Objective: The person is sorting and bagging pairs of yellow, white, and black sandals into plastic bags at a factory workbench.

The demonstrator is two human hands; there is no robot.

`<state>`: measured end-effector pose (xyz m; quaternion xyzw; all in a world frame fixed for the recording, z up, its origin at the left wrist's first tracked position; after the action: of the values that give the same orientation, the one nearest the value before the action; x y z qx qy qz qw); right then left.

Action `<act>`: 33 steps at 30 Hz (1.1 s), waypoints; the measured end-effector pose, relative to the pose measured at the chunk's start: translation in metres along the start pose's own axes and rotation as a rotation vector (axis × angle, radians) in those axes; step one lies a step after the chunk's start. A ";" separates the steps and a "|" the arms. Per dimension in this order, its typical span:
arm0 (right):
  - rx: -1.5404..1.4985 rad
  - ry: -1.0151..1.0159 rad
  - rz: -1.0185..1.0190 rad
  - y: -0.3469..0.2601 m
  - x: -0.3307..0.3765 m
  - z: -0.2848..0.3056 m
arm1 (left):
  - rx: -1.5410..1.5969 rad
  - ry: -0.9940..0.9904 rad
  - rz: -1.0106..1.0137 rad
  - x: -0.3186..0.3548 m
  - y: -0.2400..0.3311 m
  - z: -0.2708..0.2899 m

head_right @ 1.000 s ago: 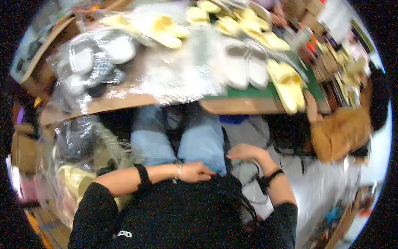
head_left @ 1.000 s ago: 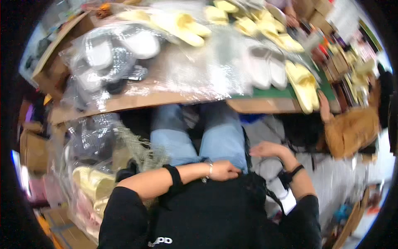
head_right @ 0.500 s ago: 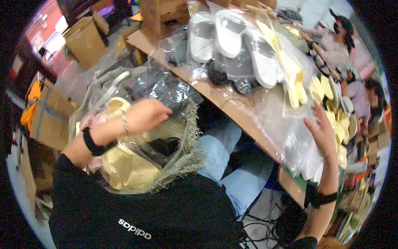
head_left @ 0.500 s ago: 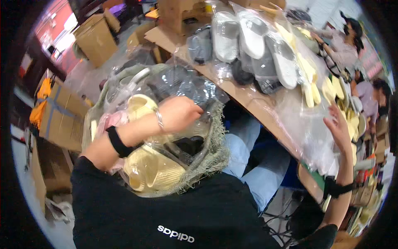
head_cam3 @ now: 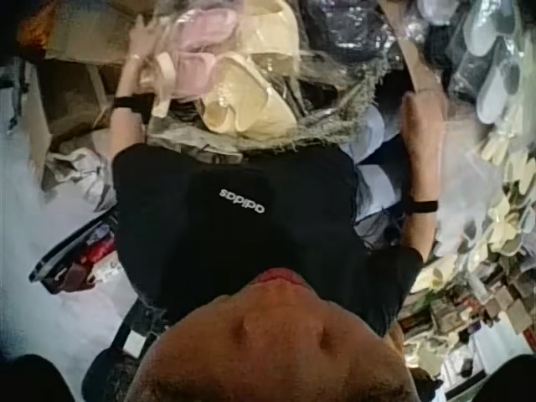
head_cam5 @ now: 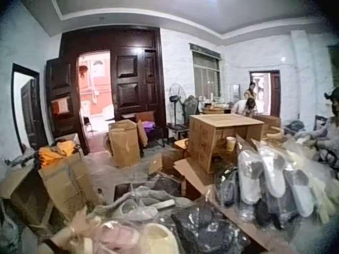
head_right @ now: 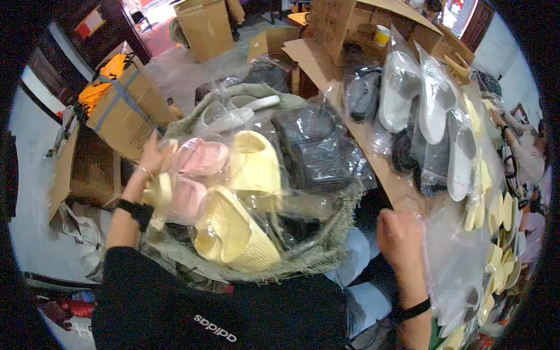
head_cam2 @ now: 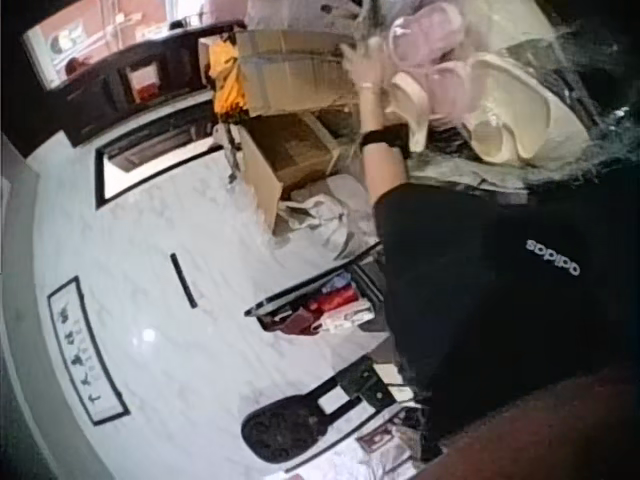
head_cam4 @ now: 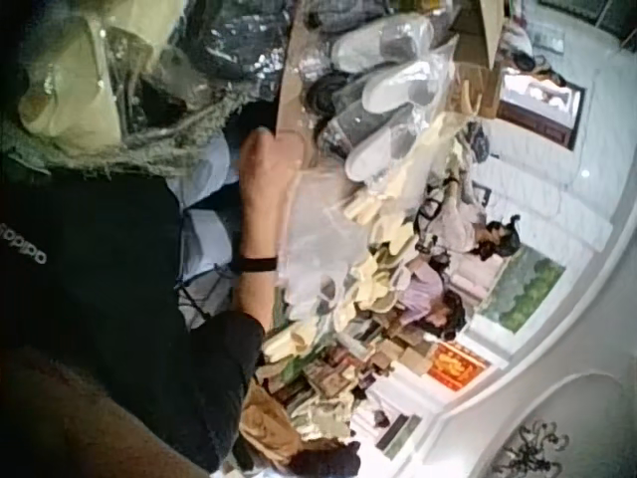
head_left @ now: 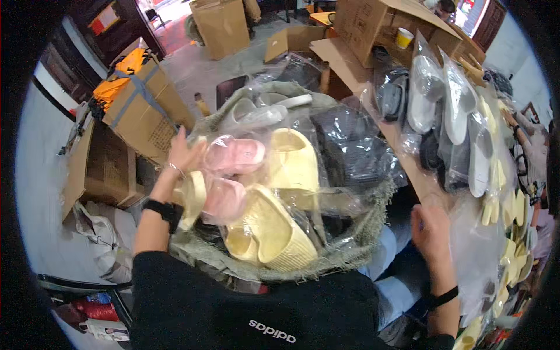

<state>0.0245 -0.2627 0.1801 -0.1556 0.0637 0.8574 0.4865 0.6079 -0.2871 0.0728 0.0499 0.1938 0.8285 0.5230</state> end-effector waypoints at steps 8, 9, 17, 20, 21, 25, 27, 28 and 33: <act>-0.591 -0.449 -0.698 0.045 0.036 -0.159 | 0.355 0.341 0.373 0.073 -0.100 0.012; -0.577 -0.465 -0.687 0.045 0.034 -0.169 | 0.359 0.338 0.395 0.085 -0.108 0.010; -1.383 -0.082 -1.241 0.020 0.055 -0.198 | 0.849 0.231 0.704 0.134 -0.155 -0.029; -1.586 -0.056 -0.999 -0.004 0.030 -0.148 | 1.128 0.441 0.551 0.125 -0.116 0.001; -1.579 -0.026 -1.008 -0.011 0.033 -0.130 | 1.140 0.421 0.533 0.122 -0.095 0.009; -1.400 -0.069 -0.706 -0.061 0.015 -0.040 | 1.034 0.312 0.384 0.128 -0.021 0.033; -1.292 -0.005 -0.451 -0.095 -0.005 0.022 | 1.074 0.324 0.341 0.129 -0.010 0.050; -1.265 -0.069 -0.274 -0.099 -0.003 0.028 | 1.022 0.351 0.337 0.127 -0.011 0.060; -1.380 0.163 -0.764 -0.021 0.013 -0.004 | 1.165 0.229 0.392 0.081 -0.019 0.025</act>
<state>0.0369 -0.2426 0.1734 -0.4955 -0.5046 0.4629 0.5344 0.5945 -0.2016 0.0786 0.2723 0.6557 0.6677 0.2239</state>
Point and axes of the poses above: each hand's wrist, its own x-axis away from the middle knuckle, its own z-axis out of the back of the hand, y = z × x, the point moved 10 cm from there along -x, towards the middle knuckle
